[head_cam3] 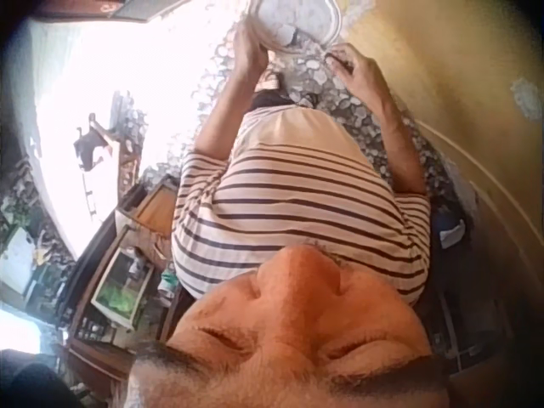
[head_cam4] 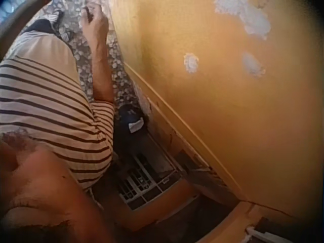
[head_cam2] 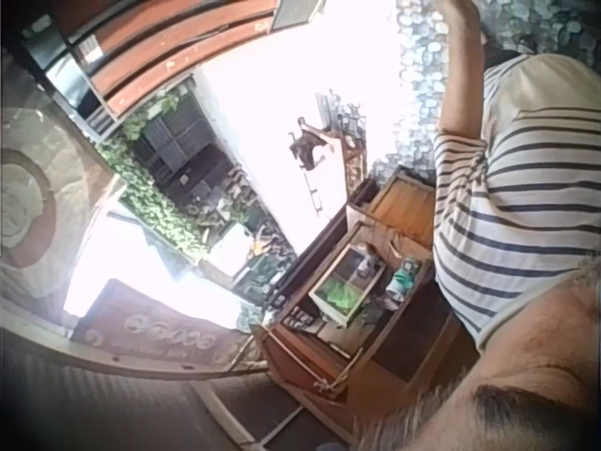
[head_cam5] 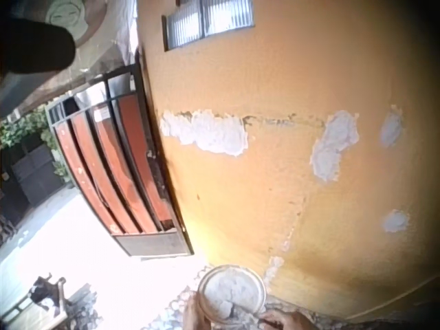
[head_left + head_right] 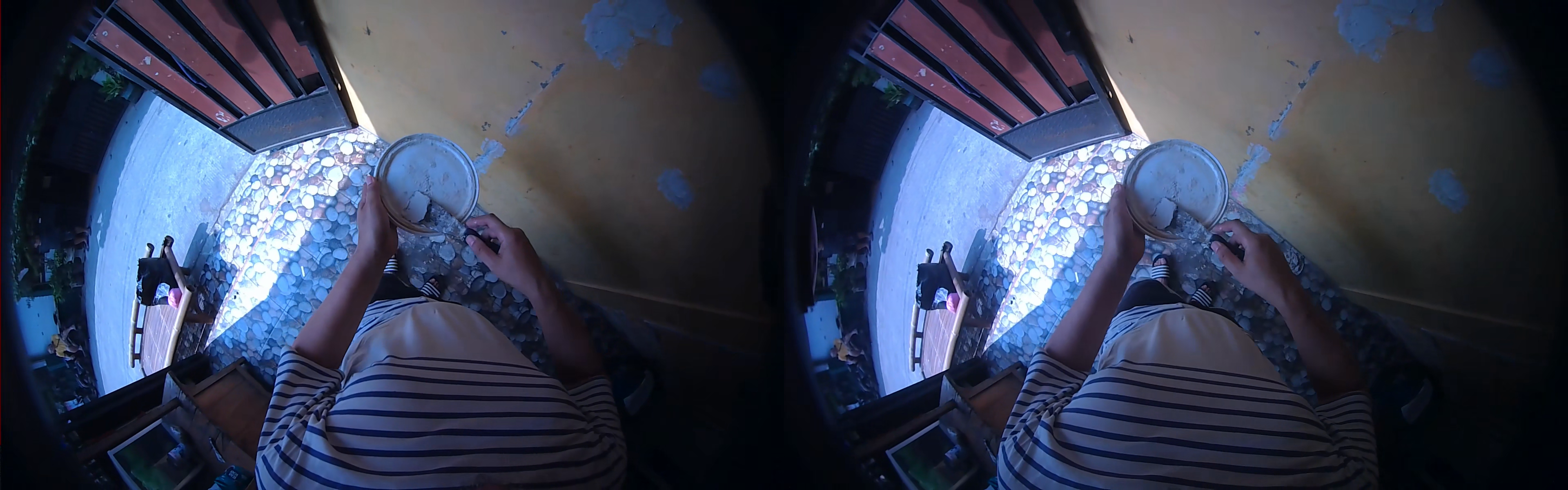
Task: The person scoops wall putty from a lid using a putty knife and applies it onto cracks on the wall.
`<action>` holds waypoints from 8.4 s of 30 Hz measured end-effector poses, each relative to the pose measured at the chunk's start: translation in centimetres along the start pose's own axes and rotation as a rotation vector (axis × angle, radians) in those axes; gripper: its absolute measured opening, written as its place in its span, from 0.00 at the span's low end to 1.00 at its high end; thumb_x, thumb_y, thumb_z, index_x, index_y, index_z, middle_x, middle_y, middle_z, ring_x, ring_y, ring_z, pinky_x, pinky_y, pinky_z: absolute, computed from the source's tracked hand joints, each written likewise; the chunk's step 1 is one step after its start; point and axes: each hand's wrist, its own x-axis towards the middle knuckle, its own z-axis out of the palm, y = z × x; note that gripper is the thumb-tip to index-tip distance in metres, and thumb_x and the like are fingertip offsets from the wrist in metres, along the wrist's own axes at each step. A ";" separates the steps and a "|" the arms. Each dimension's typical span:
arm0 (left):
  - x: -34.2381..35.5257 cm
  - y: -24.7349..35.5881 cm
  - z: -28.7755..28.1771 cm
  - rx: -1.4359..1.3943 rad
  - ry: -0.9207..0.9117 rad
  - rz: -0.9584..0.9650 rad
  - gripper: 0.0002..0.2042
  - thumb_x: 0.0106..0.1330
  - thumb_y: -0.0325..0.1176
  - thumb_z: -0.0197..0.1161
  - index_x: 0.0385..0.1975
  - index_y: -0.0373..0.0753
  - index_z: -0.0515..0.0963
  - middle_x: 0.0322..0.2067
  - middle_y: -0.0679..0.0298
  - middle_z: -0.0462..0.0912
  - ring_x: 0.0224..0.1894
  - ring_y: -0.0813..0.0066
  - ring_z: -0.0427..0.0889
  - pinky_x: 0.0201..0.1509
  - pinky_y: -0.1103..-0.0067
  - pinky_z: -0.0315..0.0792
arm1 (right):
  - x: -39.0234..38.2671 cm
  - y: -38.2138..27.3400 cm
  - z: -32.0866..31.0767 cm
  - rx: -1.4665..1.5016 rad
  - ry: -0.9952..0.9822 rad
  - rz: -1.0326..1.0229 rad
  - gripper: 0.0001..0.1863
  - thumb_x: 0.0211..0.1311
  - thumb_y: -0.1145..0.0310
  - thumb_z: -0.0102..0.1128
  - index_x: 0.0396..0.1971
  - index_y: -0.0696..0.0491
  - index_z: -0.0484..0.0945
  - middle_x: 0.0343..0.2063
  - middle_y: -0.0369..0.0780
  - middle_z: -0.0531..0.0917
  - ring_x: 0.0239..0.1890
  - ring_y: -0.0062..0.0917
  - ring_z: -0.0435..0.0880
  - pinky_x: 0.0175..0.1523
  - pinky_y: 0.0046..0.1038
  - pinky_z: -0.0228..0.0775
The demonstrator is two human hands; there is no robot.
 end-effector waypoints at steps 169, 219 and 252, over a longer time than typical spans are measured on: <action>11.8 -1.3 -3.6 -0.095 -0.148 0.102 0.27 0.79 0.50 0.41 0.64 0.31 0.63 0.61 0.54 0.70 0.63 0.64 0.71 0.69 0.68 0.63 | 8.3 12.4 -18.8 0.142 0.688 0.070 0.14 0.69 0.61 0.62 0.42 0.59 0.83 0.22 0.31 0.77 0.20 0.12 0.72 0.26 0.19 0.66; 9.2 -1.6 -2.3 -0.092 -0.160 0.063 0.25 0.78 0.50 0.45 0.57 0.31 0.69 0.54 0.56 0.76 0.57 0.67 0.76 0.64 0.71 0.68 | 10.1 9.1 -20.5 -0.889 0.757 -0.323 0.16 0.59 0.77 0.60 0.48 0.52 0.76 0.38 0.39 0.80 0.43 0.36 0.78 0.49 0.38 0.71; 9.2 -0.7 -4.0 -0.091 -0.148 0.094 0.25 0.79 0.48 0.44 0.61 0.30 0.66 0.60 0.54 0.72 0.62 0.66 0.72 0.68 0.70 0.64 | 8.6 10.9 -17.6 -0.920 0.802 -0.195 0.17 0.54 0.79 0.63 0.46 0.54 0.80 0.36 0.41 0.79 0.41 0.36 0.78 0.43 0.36 0.76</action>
